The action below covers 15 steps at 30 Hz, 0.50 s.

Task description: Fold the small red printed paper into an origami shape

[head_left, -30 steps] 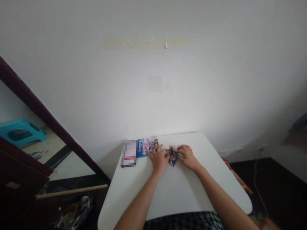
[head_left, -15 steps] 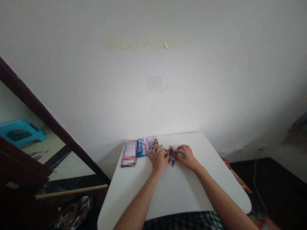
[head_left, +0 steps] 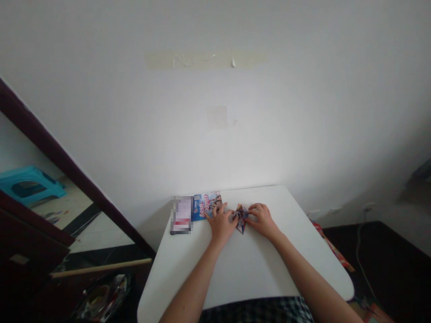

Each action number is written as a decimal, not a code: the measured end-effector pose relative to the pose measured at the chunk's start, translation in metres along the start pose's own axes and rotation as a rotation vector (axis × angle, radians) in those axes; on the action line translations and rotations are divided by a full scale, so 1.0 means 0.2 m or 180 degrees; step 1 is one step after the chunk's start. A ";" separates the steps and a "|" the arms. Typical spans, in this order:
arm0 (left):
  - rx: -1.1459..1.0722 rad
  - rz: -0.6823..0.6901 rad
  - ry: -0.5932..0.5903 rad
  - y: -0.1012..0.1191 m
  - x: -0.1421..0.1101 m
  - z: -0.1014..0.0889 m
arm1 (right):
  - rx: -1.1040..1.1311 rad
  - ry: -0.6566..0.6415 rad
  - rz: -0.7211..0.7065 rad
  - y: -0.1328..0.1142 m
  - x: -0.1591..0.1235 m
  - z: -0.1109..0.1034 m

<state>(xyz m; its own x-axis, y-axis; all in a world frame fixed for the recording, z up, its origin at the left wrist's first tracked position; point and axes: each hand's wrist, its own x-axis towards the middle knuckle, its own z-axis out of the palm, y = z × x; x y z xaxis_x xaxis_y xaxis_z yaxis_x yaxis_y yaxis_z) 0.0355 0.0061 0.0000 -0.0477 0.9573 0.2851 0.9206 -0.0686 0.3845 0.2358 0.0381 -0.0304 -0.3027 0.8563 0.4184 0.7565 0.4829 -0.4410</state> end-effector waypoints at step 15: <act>-0.0030 0.0214 -0.0372 -0.05 0.00 -0.03 | -0.0267 0.0055 0.0155 -0.08 -0.01 -0.01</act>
<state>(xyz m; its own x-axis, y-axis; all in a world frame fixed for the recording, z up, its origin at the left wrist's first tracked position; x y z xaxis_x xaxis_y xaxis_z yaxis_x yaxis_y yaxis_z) 0.0240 0.0060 0.0007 0.0600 0.9766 0.2066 0.9165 -0.1359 0.3762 0.2259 0.0281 -0.0233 -0.2548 0.8749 0.4119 0.8163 0.4230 -0.3934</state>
